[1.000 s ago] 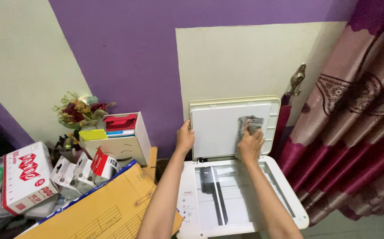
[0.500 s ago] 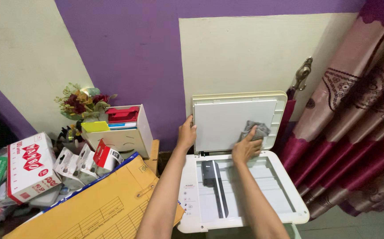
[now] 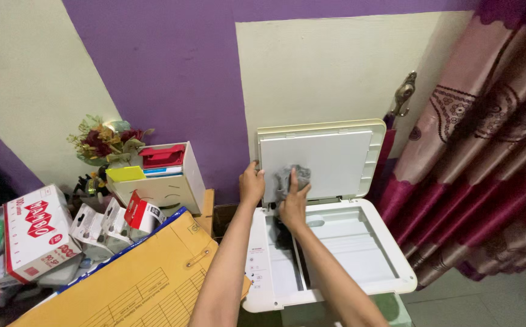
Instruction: The person sits on the floor and uses a cloth to wipe a yellow folder and a white printer. They clean the top, sides, and front of the printer, then open the lid to wipe the inside glass and surfaces before closing it.
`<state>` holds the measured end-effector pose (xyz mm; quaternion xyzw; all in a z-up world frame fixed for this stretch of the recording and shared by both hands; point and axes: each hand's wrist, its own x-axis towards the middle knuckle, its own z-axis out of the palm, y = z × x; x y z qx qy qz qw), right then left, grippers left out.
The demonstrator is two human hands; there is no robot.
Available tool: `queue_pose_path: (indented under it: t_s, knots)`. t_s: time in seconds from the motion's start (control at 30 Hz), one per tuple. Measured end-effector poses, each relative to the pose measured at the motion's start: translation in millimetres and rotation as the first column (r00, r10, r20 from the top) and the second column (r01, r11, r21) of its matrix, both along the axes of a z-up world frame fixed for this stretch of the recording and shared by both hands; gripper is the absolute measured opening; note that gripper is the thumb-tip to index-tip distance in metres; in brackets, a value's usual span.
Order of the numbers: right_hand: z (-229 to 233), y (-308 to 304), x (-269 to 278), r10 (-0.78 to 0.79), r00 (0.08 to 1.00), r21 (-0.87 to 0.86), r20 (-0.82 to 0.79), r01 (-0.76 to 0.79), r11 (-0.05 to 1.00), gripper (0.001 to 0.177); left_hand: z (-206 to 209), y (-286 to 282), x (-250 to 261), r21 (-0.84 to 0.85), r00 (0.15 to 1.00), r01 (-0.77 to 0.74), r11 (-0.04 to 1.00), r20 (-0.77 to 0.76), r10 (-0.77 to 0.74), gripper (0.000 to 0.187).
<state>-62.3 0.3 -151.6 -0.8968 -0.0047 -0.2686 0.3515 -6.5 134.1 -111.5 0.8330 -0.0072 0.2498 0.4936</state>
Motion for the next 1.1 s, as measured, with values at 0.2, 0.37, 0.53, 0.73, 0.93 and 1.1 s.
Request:
queue_pose_path:
  t_s: [0.2,0.37,0.53,0.73,0.93,1.1]
  knots:
    - [63,-118,-73,-0.043,0.982,-0.162,-0.182,0.013,0.987,0.074,26,-21,-46,-0.008,0.980,-0.190,0.982,-0.059,0.189,0.073]
    - [49,-178,-151,-0.255,0.865,-0.430,-0.433,0.051,0.902,0.060,21,-56,-113,0.091,0.987,-0.160,0.983,-0.008,0.162,0.074]
    - [21,-195,-172,-0.380,0.812,-0.546,-0.443,0.092,0.833,0.054,6,-69,-149,0.389,0.992,0.016,0.921,-0.121,0.034,0.067]
    - [-19,-206,-95,-0.287,0.910,-0.470,-0.300,0.121,0.874,0.055,-23,-54,-186,0.560,0.882,0.171,0.811,-0.454,0.127,0.079]
    - [-38,-208,-32,-0.280,0.940,-0.386,-0.194,0.189,0.903,0.050,-44,-29,-218,0.625,0.863,0.181,0.759,-0.471,0.182,0.075]
    - [-35,-184,-21,-0.277,0.927,-0.344,-0.252,0.181,0.921,0.044,-64,-14,-230,0.606,0.888,0.185,0.774,-0.440,0.133,0.069]
